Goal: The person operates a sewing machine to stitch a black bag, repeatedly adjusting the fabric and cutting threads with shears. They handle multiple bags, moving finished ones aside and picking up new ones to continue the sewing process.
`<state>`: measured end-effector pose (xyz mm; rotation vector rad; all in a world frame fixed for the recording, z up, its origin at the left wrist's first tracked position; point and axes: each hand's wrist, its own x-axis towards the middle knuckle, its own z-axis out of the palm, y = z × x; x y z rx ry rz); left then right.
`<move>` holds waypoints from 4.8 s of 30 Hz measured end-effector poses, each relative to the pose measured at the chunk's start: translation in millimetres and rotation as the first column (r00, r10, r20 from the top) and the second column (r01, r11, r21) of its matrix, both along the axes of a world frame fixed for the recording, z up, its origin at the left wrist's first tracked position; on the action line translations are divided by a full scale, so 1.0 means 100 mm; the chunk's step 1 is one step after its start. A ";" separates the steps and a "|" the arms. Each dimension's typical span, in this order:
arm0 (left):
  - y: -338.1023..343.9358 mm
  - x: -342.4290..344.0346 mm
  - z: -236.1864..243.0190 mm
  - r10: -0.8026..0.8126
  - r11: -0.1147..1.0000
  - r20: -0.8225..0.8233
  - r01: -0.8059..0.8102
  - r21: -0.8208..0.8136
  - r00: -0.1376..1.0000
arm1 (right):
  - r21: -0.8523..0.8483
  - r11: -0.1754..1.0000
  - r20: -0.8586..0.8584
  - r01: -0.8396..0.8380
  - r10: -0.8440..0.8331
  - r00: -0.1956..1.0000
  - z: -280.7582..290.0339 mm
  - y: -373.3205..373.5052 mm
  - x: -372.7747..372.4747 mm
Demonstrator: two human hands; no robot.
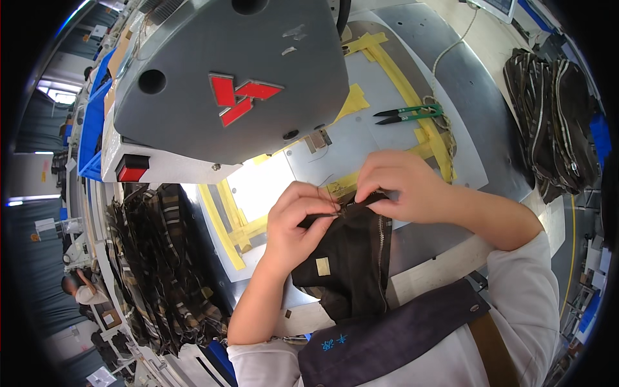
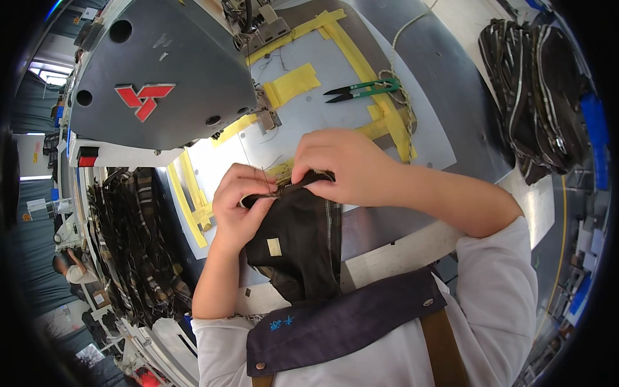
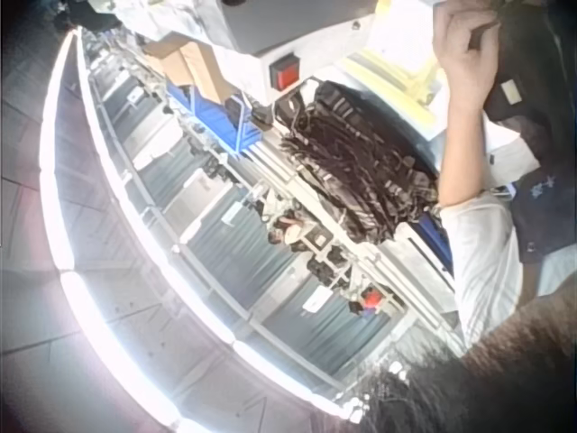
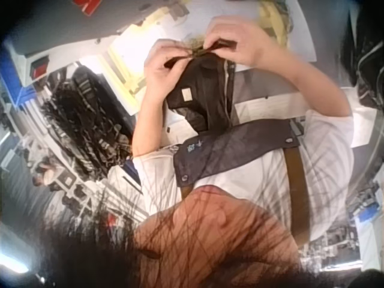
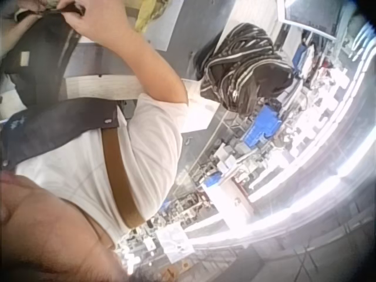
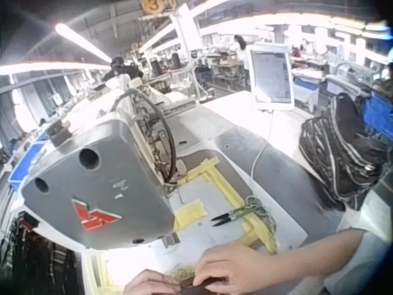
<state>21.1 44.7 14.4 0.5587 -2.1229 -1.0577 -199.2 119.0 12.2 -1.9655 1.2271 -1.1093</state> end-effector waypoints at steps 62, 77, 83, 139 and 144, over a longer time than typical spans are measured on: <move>0.01 0.24 0.15 -0.125 0.852 0.480 -0.154 0.501 0.868 | 0.501 0.862 0.199 0.075 -0.199 0.960 0.03 -0.47 -0.17; -0.33 -0.08 0.04 0.189 0.944 0.326 -0.263 0.198 0.926 | 0.068 0.983 -0.307 0.170 -0.141 0.941 0.11 -0.37 -0.01; -0.35 -0.05 -0.10 0.165 0.943 0.251 -0.227 0.243 0.954 | -0.003 0.989 -0.230 0.146 -0.143 0.963 0.03 -0.43 0.04; -0.30 0.02 -0.05 -0.080 0.728 0.075 0.007 0.686 0.994 | 0.435 0.875 0.035 -0.213 0.221 0.975 0.12 -0.67 -0.10; -0.21 -0.04 -0.08 0.033 0.743 0.043 -0.053 0.667 0.999 | 0.058 0.992 -0.164 -0.110 0.118 0.979 0.18 -0.57 -0.01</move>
